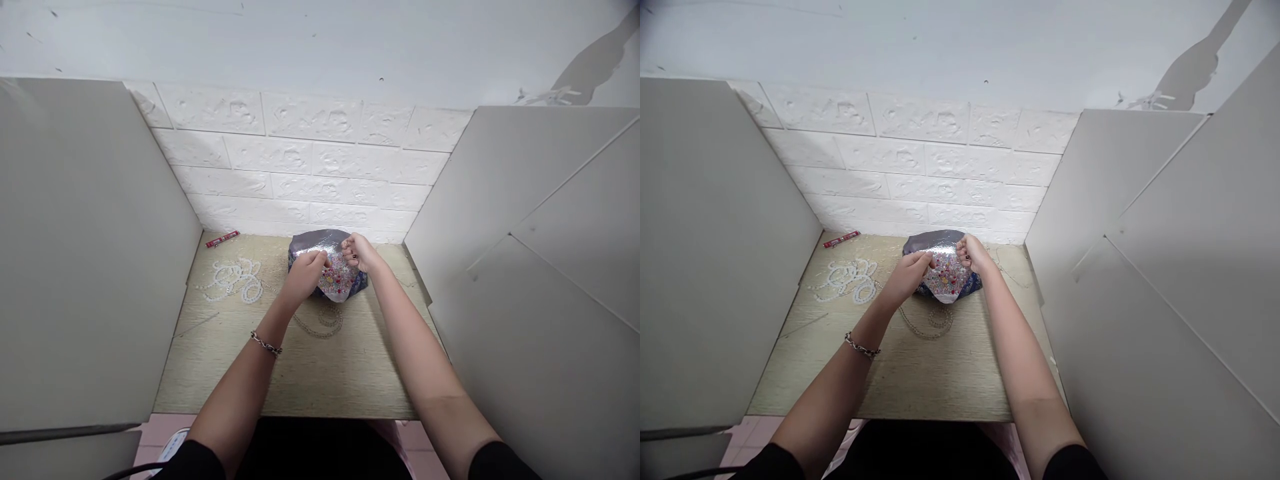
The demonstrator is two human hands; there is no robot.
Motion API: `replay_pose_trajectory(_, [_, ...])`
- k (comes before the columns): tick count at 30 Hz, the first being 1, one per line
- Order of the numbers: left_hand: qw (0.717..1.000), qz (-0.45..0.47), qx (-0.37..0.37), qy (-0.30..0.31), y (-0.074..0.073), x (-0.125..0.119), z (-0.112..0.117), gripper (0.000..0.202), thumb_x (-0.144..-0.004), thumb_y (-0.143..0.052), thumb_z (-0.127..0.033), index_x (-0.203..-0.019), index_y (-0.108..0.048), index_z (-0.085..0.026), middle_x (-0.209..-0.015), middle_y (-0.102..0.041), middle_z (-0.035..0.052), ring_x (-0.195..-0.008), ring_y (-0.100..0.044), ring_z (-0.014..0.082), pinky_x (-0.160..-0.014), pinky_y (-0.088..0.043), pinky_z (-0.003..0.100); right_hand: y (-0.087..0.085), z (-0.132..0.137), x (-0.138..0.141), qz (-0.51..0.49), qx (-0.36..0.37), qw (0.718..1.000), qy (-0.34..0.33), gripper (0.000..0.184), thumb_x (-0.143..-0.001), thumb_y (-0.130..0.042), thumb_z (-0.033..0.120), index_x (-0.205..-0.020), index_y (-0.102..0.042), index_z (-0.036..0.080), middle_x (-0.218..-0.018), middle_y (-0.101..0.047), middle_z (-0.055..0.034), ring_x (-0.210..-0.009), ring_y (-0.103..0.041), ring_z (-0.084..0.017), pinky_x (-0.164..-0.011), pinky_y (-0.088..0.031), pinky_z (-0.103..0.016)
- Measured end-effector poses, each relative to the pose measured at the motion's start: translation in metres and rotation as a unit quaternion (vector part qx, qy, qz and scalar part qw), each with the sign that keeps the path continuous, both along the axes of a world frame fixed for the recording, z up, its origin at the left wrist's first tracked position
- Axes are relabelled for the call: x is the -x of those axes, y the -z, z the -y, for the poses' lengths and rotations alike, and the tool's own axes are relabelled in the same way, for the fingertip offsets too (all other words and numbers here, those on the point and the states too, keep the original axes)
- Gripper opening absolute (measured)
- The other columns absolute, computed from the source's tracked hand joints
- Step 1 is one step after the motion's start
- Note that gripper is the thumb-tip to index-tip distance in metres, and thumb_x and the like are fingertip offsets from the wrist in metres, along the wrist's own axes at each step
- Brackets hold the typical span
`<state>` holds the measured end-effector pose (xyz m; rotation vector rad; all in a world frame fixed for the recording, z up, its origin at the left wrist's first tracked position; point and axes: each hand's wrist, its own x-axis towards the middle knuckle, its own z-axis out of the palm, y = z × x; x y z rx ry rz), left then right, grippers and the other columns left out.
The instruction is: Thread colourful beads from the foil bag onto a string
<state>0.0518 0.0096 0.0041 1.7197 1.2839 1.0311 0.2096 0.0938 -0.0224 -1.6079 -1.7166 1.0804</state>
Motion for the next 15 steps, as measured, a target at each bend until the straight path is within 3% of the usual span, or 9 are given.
replay_pose_trajectory(3, [1.0, 0.001, 0.002, -0.005, 0.0, 0.0, 0.0, 0.032, -0.075, -0.032, -0.04, -0.058, -0.046, -0.016, -0.047, -0.035, -0.0044, -0.046, -0.033, 0.0078, -0.049, -0.028, 0.021, 0.001, 0.001, 0.005, -0.058, -0.014, 0.998, 0.015, 0.033, -0.079, -0.016, 0.037, -0.064, -0.037, 0.018, -0.046, -0.025, 0.0053, -0.036, -0.021, -0.006, -0.033, -0.021, -0.018])
replay_pose_trajectory(6, [1.0, -0.007, 0.001, -0.009, -0.001, 0.0, 0.0, 0.033, -0.075, -0.032, -0.042, -0.059, -0.047, -0.016, -0.048, -0.036, -0.0044, -0.047, -0.034, 0.0081, -0.049, -0.028, 0.021, 0.004, 0.004, 0.007, -0.076, -0.02, 0.997, 0.019, 0.029, -0.073, -0.034, 0.044, -0.061, -0.038, 0.018, -0.045, -0.024, 0.0063, -0.037, -0.02, -0.005, -0.033, -0.017, -0.019])
replay_pose_trajectory(9, [1.0, -0.019, -0.004, -0.008, -0.002, 0.0, 0.001, 0.033, -0.075, -0.032, -0.041, -0.058, -0.047, -0.016, -0.048, -0.037, -0.0042, -0.048, -0.035, 0.0083, -0.05, -0.028, 0.021, 0.003, 0.009, 0.005, 0.025, -0.028, 0.999, -0.017, 0.029, -0.062, -0.051, 0.04, -0.051, -0.037, 0.017, -0.042, -0.021, 0.0069, -0.038, -0.019, -0.004, -0.035, -0.015, -0.019])
replay_pose_trajectory(12, [1.0, -0.027, -0.013, -0.006, -0.002, 0.0, 0.001, 0.033, -0.075, -0.032, -0.039, -0.057, -0.047, -0.016, -0.049, -0.038, -0.0038, -0.049, -0.035, 0.0084, -0.051, -0.029, 0.021, -0.001, 0.014, 0.005, 0.169, -0.044, 0.982, -0.072, 0.027, -0.056, -0.057, 0.032, -0.045, -0.039, 0.015, -0.041, -0.024, 0.0064, -0.039, -0.021, -0.003, -0.037, -0.016, -0.02])
replay_pose_trajectory(15, [0.999, -0.03, -0.022, -0.006, -0.002, 0.0, 0.001, 0.033, -0.075, -0.031, -0.039, -0.057, -0.046, -0.016, -0.051, -0.04, -0.0035, -0.05, -0.036, 0.0085, -0.05, -0.029, 0.021, -0.002, 0.018, 0.01, 0.2, -0.041, 0.974, -0.097, 0.022, -0.052, -0.058, 0.023, -0.042, -0.041, 0.015, -0.041, -0.025, 0.0062, -0.041, -0.023, -0.004, -0.039, -0.017, -0.02])
